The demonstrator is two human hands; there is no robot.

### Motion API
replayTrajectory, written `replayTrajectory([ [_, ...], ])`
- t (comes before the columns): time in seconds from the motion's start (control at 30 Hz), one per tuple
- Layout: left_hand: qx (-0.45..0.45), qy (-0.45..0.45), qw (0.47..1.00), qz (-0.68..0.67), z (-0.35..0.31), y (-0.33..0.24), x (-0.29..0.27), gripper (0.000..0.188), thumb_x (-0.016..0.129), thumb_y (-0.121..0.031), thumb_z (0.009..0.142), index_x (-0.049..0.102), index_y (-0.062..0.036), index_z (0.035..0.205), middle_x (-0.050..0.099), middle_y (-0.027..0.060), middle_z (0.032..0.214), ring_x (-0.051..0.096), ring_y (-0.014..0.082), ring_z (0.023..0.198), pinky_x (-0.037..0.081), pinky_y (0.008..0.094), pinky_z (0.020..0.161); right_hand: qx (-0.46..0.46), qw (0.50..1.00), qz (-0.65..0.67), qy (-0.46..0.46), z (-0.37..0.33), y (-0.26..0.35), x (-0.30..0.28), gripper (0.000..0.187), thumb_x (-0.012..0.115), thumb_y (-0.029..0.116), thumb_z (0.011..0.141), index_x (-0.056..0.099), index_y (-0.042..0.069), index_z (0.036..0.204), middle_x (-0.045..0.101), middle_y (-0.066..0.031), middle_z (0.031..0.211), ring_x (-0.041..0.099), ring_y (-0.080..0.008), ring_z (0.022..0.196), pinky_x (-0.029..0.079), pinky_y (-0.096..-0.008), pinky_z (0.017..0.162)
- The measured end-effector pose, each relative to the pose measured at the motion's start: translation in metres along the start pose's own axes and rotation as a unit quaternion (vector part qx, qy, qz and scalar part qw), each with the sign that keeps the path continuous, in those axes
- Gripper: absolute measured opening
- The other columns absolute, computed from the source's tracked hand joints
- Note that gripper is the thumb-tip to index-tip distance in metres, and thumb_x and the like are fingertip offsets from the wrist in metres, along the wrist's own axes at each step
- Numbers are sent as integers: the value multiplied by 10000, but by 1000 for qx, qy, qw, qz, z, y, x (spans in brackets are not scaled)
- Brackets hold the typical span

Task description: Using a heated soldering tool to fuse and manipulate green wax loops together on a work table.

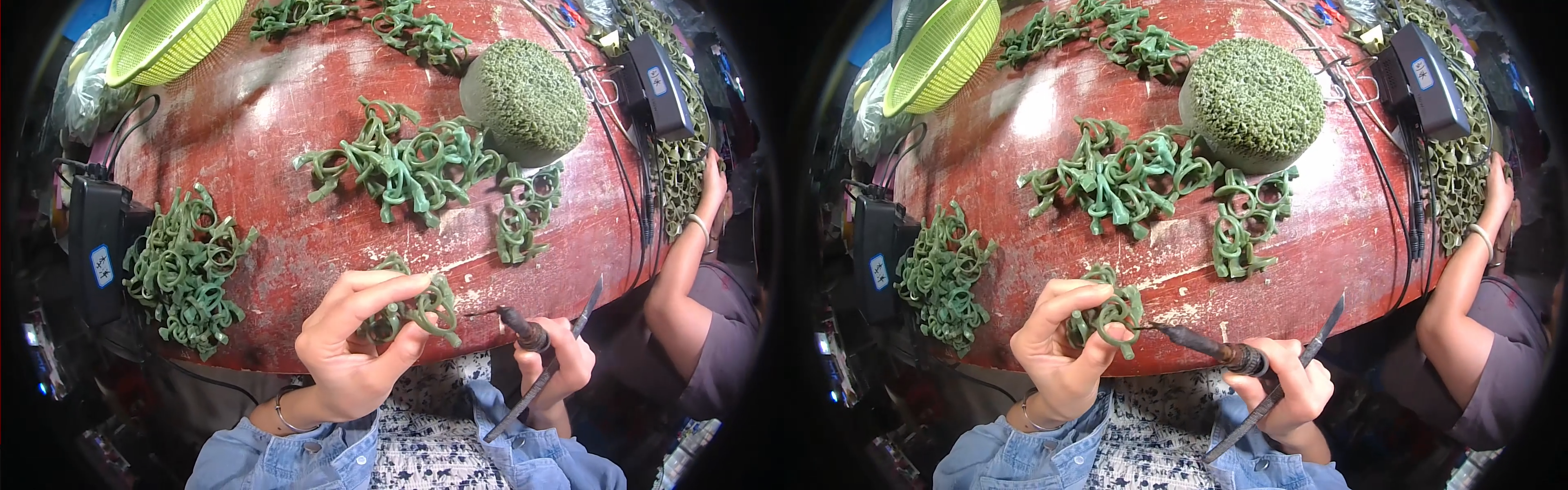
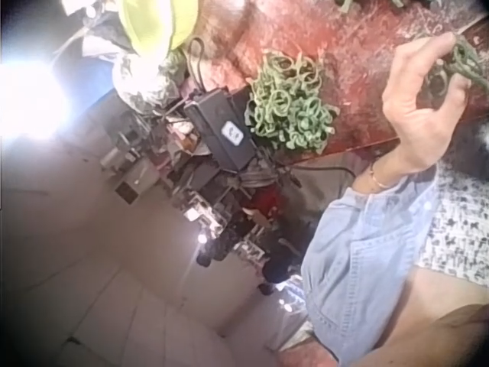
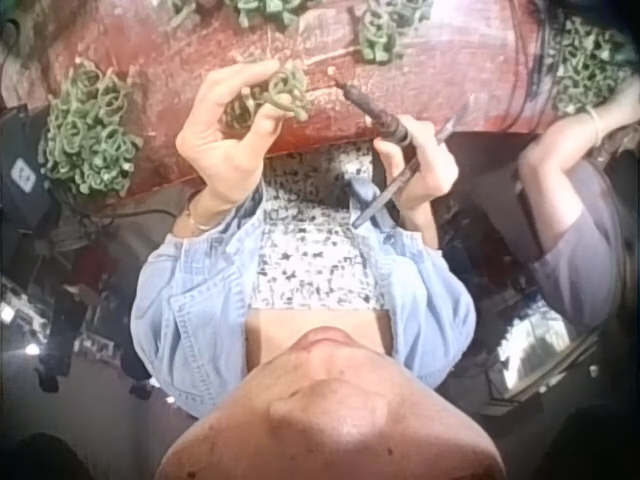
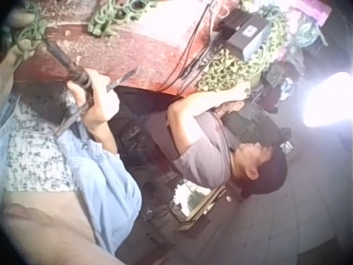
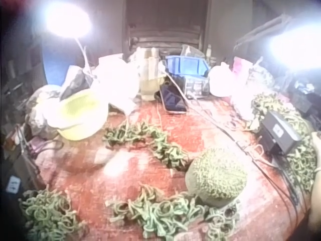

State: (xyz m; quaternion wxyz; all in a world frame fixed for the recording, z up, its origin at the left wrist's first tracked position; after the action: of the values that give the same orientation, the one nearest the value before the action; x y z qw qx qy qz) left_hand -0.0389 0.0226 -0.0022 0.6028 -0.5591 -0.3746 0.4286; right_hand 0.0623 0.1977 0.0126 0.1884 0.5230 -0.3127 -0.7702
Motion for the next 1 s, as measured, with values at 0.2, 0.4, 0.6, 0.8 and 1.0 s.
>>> replayTrajectory([
  [0.2, 12, -4, 1000, -6, -1, 2, -1, 268, 617, 43, 744, 550, 52, 1004, 500, 131, 984, 560, 130, 745, 505, 229, 624, 4, 1000, -26, 17, 0, 2, 2, 322, 729, 262, 677, 598, 10, 828, 562, -64, 598, 531, -173, 463, 405, -247, 430],
  [0.4, -40, -36, 998, -14, -3, 1, -2, 322, 641, 37, 698, 594, 40, 1017, 559, 128, 954, 558, 166, 833, 455, 251, 715, 8, 998, -54, 24, 3, 5, 3, 326, 740, 271, 657, 603, 29, 826, 542, -54, 570, 510, -174, 446, 389, -246, 420],
  [0.6, -25, -37, 999, -11, -2, 1, -2, 325, 639, 39, 699, 592, 42, 1020, 557, 130, 956, 556, 166, 833, 453, 249, 716, 15, 998, -63, 23, 1, 3, 3, 339, 746, 279, 645, 602, 29, 821, 536, -56, 566, 508, -178, 448, 387, -246, 421],
  [0.8, -32, -37, 999, -22, -2, 1, -2, 320, 637, 38, 709, 590, 45, 1025, 551, 131, 961, 555, 165, 835, 455, 252, 715, 18, 997, -70, 29, 2, 6, 3, 330, 746, 274, 646, 602, 25, 808, 543, -59, 574, 511, -178, 452, 392, -243, 429],
  [1.0, -17, -37, 999, -19, -2, 0, -2, 316, 636, 40, 713, 589, 47, 1025, 549, 131, 963, 556, 163, 836, 459, 251, 716, 17, 997, -70, 24, 2, 5, 4, 331, 746, 280, 644, 605, 24, 800, 543, -62, 577, 512, -182, 454, 395, -242, 434],
])
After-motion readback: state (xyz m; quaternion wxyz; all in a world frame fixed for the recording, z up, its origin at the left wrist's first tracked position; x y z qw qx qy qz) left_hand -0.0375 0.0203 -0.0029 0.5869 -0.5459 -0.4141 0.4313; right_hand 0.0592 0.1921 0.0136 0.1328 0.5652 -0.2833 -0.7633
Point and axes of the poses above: each hand's wrist, its own z-axis towards the middle knuckle, its own x-axis out of the palm, y = z × x, the point moved 4 cm from there along z, towards the middle knuckle
